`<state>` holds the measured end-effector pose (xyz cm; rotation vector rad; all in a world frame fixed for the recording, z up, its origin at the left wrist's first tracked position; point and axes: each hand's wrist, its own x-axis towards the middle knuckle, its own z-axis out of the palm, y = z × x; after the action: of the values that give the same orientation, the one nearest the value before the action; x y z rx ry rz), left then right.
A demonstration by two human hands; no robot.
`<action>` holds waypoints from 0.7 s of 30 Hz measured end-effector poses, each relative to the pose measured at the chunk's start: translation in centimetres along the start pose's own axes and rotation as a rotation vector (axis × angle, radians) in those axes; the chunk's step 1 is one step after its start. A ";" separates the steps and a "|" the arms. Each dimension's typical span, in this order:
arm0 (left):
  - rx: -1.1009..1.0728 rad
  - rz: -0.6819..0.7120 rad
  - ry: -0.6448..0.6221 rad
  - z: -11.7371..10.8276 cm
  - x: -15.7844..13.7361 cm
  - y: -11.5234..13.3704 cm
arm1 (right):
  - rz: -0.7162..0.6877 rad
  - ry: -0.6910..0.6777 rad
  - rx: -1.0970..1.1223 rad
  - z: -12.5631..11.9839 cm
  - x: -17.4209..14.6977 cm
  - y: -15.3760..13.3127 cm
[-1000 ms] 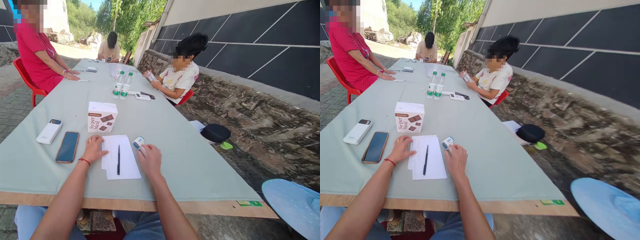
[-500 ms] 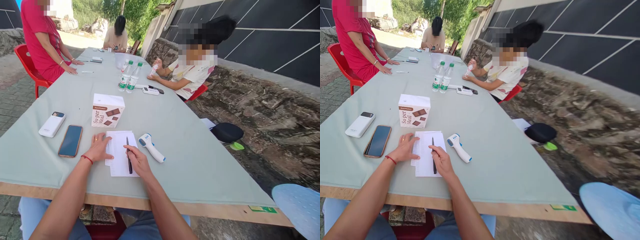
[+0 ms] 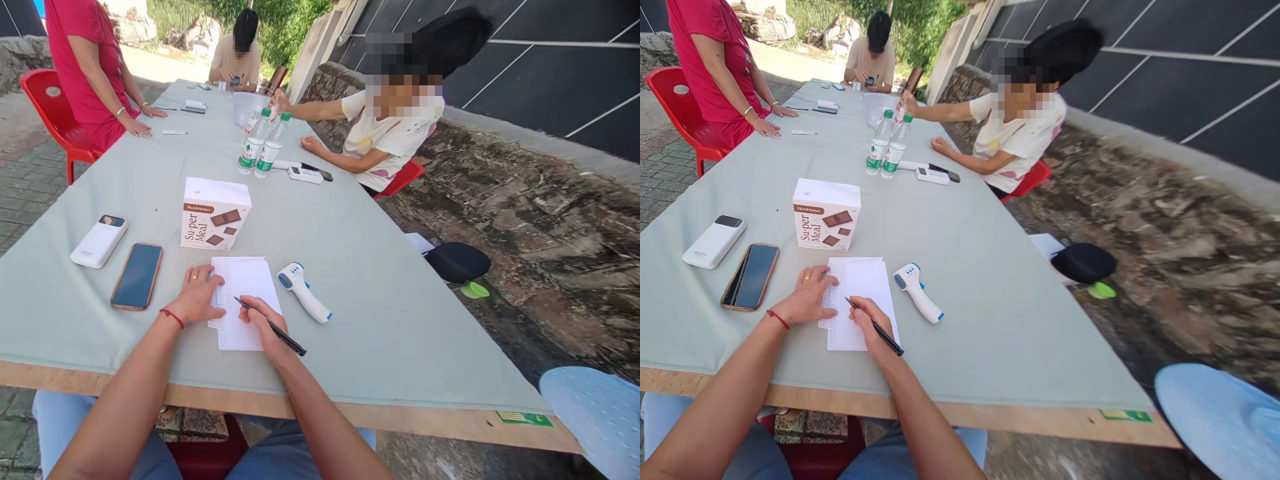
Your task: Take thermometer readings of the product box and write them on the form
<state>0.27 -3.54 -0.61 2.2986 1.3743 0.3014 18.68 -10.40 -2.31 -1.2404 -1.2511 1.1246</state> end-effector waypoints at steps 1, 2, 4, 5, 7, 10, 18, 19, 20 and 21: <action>-0.003 -0.004 0.002 0.0 0.0 0.0 | 0.027 0.001 -0.037 0.1 0.1 -0.1; -0.006 -0.008 0.001 0.1 0.0 0.0 | 0.050 0.013 -0.074 0.2 0.1 -0.2; -0.009 -0.017 -0.008 0.0 0.0 0.1 | 0.070 0.071 -0.130 0.6 0.2 -0.2; -0.008 -0.025 -0.014 0.0 0.0 0.2 | 0.068 0.096 -0.150 0.8 0.2 -0.2; -0.007 -0.038 -0.022 -0.1 0.0 0.3 | 0.049 0.124 -0.180 1.3 0.2 -0.1; -0.022 -0.029 -0.011 -0.1 0.0 0.3 | 0.019 0.114 -0.222 1.8 0.1 0.0; -0.045 -0.015 0.004 0.2 0.0 0.1 | -0.019 0.092 -0.266 1.7 0.1 0.3; -0.050 -0.018 0.004 0.1 0.0 0.2 | -0.021 0.091 -0.266 1.7 0.1 0.4; -0.051 -0.022 0.003 0.1 0.0 0.3 | -0.022 0.088 -0.266 1.7 0.0 0.4; -0.050 -0.025 0.000 0.0 0.0 0.3 | -0.024 0.084 -0.267 1.7 0.0 0.4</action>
<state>0.55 -3.67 -0.48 2.2393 1.3787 0.3246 17.00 -10.31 -2.86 -1.4511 -1.3806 0.8988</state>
